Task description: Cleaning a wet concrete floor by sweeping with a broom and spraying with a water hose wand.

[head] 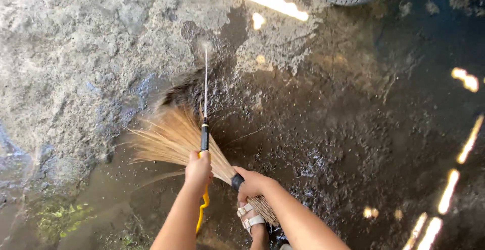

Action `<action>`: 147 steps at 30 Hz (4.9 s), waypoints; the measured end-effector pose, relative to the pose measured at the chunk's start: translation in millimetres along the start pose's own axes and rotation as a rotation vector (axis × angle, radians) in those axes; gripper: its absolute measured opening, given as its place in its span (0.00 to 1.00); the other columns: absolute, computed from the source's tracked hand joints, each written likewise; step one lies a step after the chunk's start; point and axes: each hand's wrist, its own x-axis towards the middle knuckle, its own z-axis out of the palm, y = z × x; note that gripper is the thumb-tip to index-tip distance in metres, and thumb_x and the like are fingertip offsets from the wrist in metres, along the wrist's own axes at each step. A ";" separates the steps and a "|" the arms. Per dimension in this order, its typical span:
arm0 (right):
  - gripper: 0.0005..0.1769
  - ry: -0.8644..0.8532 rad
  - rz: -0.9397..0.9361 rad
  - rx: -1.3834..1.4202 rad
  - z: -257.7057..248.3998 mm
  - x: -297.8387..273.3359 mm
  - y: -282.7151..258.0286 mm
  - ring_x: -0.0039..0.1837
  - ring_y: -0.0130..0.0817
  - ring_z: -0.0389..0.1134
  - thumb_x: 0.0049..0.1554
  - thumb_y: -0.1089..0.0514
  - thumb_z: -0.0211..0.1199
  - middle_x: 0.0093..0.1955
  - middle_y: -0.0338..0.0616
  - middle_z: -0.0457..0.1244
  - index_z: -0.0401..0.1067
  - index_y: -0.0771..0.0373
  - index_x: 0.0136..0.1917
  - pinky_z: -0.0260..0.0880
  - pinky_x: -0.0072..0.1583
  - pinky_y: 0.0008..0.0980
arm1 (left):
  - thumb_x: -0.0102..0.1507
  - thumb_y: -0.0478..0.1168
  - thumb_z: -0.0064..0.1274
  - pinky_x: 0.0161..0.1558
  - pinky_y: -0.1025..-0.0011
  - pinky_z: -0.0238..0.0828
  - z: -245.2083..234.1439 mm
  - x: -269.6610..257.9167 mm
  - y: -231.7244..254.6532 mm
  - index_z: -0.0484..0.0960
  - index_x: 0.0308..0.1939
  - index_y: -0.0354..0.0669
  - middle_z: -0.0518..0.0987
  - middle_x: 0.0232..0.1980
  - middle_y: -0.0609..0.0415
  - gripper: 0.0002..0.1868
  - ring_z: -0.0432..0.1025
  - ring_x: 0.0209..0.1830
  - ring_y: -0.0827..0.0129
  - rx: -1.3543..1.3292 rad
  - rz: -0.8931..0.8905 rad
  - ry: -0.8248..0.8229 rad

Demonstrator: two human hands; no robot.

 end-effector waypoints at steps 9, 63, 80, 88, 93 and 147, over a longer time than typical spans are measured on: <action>0.64 0.373 0.020 0.550 -134.3 -109.0 35.3 0.38 0.36 0.69 0.34 0.75 0.67 0.45 0.49 0.66 0.52 0.46 0.80 0.73 0.40 0.40 | 0.65 0.49 0.43 0.20 0.65 0.61 -25.1 6.8 49.1 0.67 0.50 0.43 0.70 0.25 0.52 0.16 0.65 0.18 0.66 0.048 -0.082 -0.084; 0.63 0.522 0.147 0.434 -382.8 60.1 -142.7 0.36 0.46 0.69 0.42 0.72 0.63 0.48 0.60 0.64 0.40 0.43 0.83 0.72 0.39 0.47 | 0.65 0.50 0.44 0.21 0.64 0.66 -58.6 111.4 225.2 0.71 0.59 0.49 0.75 0.25 0.50 0.21 0.70 0.18 0.65 -0.066 -0.171 0.010; 0.46 -0.540 0.325 -0.229 -316.0 90.2 -271.0 0.38 0.40 0.69 0.38 0.71 0.67 0.39 0.50 0.65 0.56 0.54 0.68 0.73 0.41 0.38 | 0.69 0.50 0.41 0.18 0.63 0.58 -8.1 8.1 8.9 0.63 0.61 0.47 0.67 0.25 0.50 0.20 0.61 0.14 0.66 -0.699 -0.643 0.166; 0.26 -0.607 0.272 -0.908 -420.2 136.8 -181.7 0.43 0.27 0.72 0.41 0.48 0.82 0.41 0.43 0.74 0.84 0.65 0.48 0.72 0.51 0.30 | 0.70 0.51 0.42 0.18 0.61 0.57 74.9 -52.4 -52.4 0.63 0.65 0.47 0.67 0.27 0.50 0.22 0.60 0.14 0.63 -0.798 -0.761 -0.034; 0.25 0.029 0.211 -0.844 -454.0 215.7 -255.2 0.35 0.39 0.67 0.44 0.49 0.79 0.37 0.51 0.69 0.79 0.72 0.46 0.68 0.40 0.39 | 0.70 0.49 0.42 0.19 0.65 0.58 94.1 -46.1 -14.9 0.62 0.66 0.52 0.66 0.31 0.52 0.22 0.60 0.16 0.67 -0.889 -0.752 0.047; 0.37 -0.752 -0.073 -0.724 -66.7 229.7 -183.3 0.56 0.29 0.72 0.51 0.58 0.71 0.59 0.44 0.72 0.71 0.58 0.74 0.71 0.59 0.32 | 0.72 0.52 0.39 0.20 0.69 0.55 11.0 -107.9 -180.4 0.64 0.61 0.48 0.65 0.29 0.54 0.19 0.60 0.19 0.69 -1.303 -0.771 0.420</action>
